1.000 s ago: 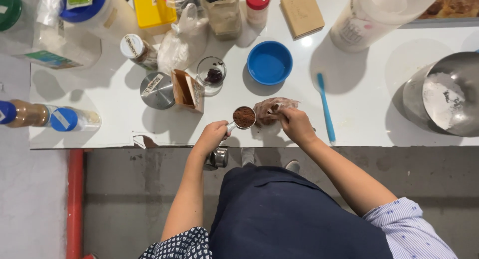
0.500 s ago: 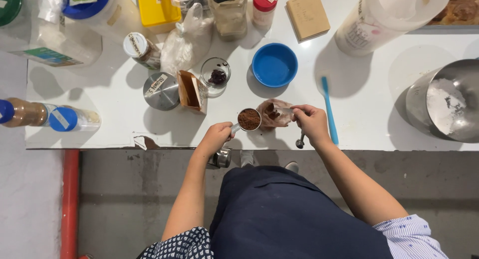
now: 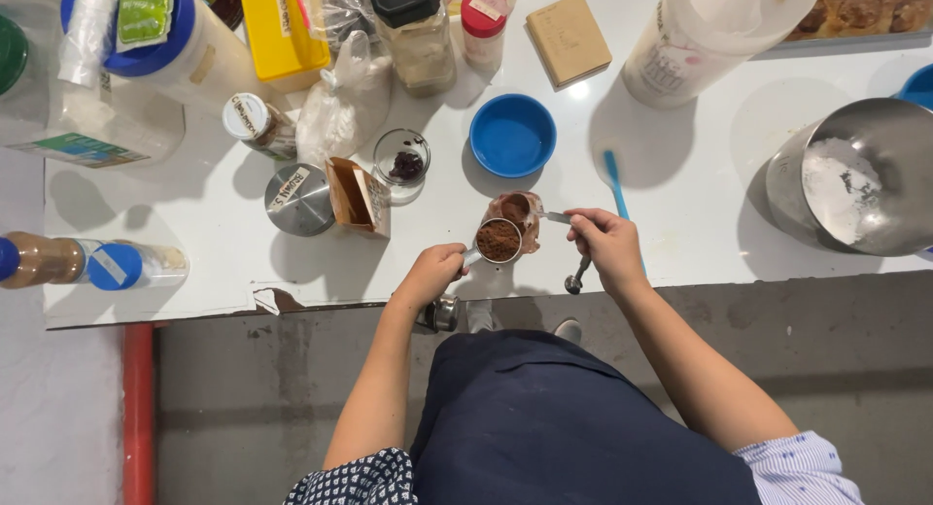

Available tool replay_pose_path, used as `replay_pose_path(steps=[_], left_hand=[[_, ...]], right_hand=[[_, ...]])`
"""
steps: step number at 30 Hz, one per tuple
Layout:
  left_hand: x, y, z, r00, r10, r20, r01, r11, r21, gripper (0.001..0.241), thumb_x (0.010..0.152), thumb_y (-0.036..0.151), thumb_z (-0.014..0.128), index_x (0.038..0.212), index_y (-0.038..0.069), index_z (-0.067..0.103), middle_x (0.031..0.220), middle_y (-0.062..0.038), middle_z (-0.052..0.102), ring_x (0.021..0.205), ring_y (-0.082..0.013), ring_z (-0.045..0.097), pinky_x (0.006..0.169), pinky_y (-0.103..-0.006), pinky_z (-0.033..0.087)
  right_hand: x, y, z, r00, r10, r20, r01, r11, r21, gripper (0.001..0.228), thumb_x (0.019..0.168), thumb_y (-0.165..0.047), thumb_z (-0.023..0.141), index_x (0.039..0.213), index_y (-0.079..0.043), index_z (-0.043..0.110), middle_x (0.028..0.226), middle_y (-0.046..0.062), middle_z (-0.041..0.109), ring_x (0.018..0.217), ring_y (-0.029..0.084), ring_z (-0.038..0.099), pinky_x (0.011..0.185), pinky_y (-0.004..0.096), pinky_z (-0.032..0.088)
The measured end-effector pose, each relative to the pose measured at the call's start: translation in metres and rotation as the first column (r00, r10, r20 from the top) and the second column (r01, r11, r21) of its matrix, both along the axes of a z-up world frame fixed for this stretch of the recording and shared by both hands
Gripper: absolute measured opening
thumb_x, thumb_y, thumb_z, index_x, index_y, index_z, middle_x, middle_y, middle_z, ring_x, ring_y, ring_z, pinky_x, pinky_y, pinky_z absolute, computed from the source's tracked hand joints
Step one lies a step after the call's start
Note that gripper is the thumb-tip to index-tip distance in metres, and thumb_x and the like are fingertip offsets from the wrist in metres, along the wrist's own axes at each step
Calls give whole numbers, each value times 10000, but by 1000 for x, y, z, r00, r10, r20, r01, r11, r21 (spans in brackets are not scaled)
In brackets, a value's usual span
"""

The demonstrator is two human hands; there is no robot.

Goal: Measuring baking ingredients including flour and cocoa powder using measuring cups and spoons.

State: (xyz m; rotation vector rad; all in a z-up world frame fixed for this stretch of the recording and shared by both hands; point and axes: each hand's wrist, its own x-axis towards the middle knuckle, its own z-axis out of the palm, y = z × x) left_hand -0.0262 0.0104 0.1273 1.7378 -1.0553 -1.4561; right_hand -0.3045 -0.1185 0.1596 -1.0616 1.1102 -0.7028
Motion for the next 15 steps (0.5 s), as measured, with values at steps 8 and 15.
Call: replay_pose_path(steps=[8,15], left_hand=[[-11,-14,-4,1000,-9,26,8,999,33,274,884,196,461,774,13,632,652,-16,585,613,-126,498,609,-306,439],[-23,-39,-50,980,49,-195,-55,998,-24,254,897,163,453,782,20,630,665,-18,561,591,-115,465,556,-287,382]], right_hand=[[-27,29,40,1000,-12,-21,10,996,-88,220,991,-99,641,1152,7,747,790,22,676,622,49,509,553,201,408],[-16,49,65,957,52,-284,-210,798,-564,224,958,-31,682,1163,-40,771,869,42,734,663,68,577,588,220,472]])
